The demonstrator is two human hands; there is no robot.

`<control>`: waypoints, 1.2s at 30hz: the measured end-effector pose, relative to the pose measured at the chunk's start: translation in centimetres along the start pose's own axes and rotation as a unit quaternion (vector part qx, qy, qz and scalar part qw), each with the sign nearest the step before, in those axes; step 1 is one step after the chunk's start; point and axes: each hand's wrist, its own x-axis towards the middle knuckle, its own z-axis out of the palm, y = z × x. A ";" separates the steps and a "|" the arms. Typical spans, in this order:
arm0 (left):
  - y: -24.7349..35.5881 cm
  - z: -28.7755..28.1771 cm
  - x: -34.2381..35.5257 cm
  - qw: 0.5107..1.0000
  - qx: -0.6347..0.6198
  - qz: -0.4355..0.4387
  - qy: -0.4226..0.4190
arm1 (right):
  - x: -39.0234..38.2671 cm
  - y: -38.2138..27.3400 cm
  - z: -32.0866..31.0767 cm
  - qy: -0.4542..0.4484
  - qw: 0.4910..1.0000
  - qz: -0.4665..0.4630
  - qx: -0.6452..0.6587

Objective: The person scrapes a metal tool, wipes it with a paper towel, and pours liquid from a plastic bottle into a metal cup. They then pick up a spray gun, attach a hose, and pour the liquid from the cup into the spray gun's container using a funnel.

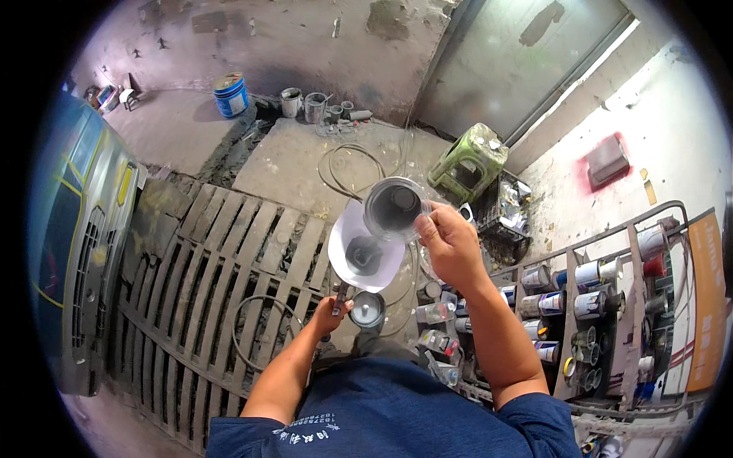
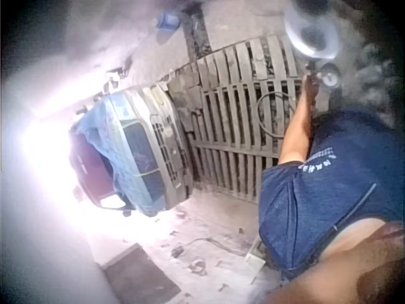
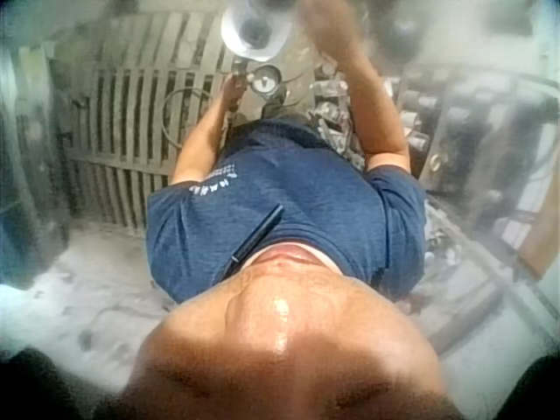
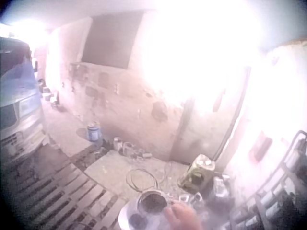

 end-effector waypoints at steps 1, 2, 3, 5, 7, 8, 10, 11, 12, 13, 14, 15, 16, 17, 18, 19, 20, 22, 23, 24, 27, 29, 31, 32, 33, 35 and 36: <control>-0.3 0.1 0.2 1.000 -0.001 -0.007 -0.005 | 0.1 0.3 -0.1 -0.011 0.999 0.042 0.017; -0.5 0.4 0.5 1.000 -0.002 -0.014 -0.012 | 0.1 1.6 0.1 0.016 0.998 0.027 0.046; -0.6 0.6 0.8 1.000 -0.003 -0.021 -0.019 | 0.0 2.4 -0.1 0.011 0.997 0.045 0.067; -1.1 1.2 1.4 0.999 -0.010 -0.037 -0.016 | 0.1 3.7 -0.7 0.002 0.990 0.083 0.111; -1.5 1.8 2.0 0.998 -0.023 -0.050 -0.015 | 0.3 5.4 -1.1 -0.011 0.972 0.131 0.195; -1.5 2.3 2.3 0.998 -0.034 -0.056 -0.016 | 0.3 5.8 -1.4 -0.007 0.961 0.156 0.230; -1.9 2.9 3.2 0.997 -0.029 -0.063 -0.026 | 0.5 7.2 -2.3 -0.013 0.942 0.189 0.278; -2.3 3.3 3.9 0.997 -0.013 -0.064 -0.039 | 0.5 8.3 -2.8 -0.014 0.928 0.209 0.307; -2.8 3.6 4.6 0.996 0.004 -0.065 -0.053 | 0.7 9.6 -3.2 -0.013 0.913 0.227 0.337; -3.2 3.7 5.1 0.996 0.020 -0.071 -0.050 | 0.9 10.9 -3.7 -0.011 0.897 0.246 0.367; -2.9 4.2 5.9 0.995 0.037 -0.073 -0.061 | 0.9 12.2 -4.6 -0.001 0.876 0.254 0.411; -3.4 4.4 6.2 0.993 0.053 -0.079 -0.065 | 0.8 13.9 -5.0 0.014 0.864 0.270 0.424; -5.9 5.0 6.9 0.997 -0.017 -0.066 -0.044 | 0.7 15.7 -5.5 0.029 0.852 0.286 0.437; -8.1 5.1 7.1 0.997 0.057 -0.059 -0.010 | 0.5 17.6 -6.1 0.044 0.840 0.299 0.450; -10.8 4.9 7.8 0.992 0.126 0.019 -0.016 | 0.1 19.8 -6.5 0.066 0.826 0.320 0.460; -11.4 5.4 9.0 0.982 0.178 0.047 -0.043 | -0.8 22.7 -6.9 0.096 0.815 0.331 0.465; -11.9 5.8 10.1 0.969 0.227 0.078 -0.065 | -1.8 25.9 -7.0 0.123 0.806 0.339 0.470; -3.9 7.8 10.6 0.978 0.125 -0.163 -0.027 | -4.3 32.6 -6.3 0.174 0.778 0.370 0.478; -3.0 8.2 11.6 0.980 0.151 -0.119 -0.051 | -5.8 36.4 -5.6 0.202 0.764 0.383 0.479; -4.8 8.4 11.7 0.986 0.111 -0.119 -0.021 | -7.1 40.2 -4.1 0.219 0.749 0.395 0.485; -7.2 9.8 14.2 0.991 0.018 -0.131 -0.017 | -12.6 51.7 0.7 0.309 0.702 0.431 0.475; -9.1 11.1 15.7 0.981 -0.020 -0.183 0.061 | -17.1 59.3 4.8 0.365 0.672 0.446 0.465; -11.0 11.2 17.2 0.989 -0.044 -0.131 0.056 | -19.4 64.6 8.9 0.402 0.640 0.467 0.459; -12.4 11.2 17.9 0.987 -0.050 -0.134 0.074 | -20.4 67.2 11.5 0.428 0.617 0.481 0.452; -13.8 11.4 18.3 0.984 -0.056 -0.136 0.096 | -21.2 69.3 13.6 0.452 0.595 0.494 0.445; -16.2 11.6 19.3 0.980 -0.049 -0.140 0.129 | -22.3 72.9 17.4 0.483 0.558 0.511 0.440; -17.2 11.7 19.9 0.979 -0.036 -0.141 0.141 | -22.6 74.4 19.1 0.502 0.539 0.514 0.440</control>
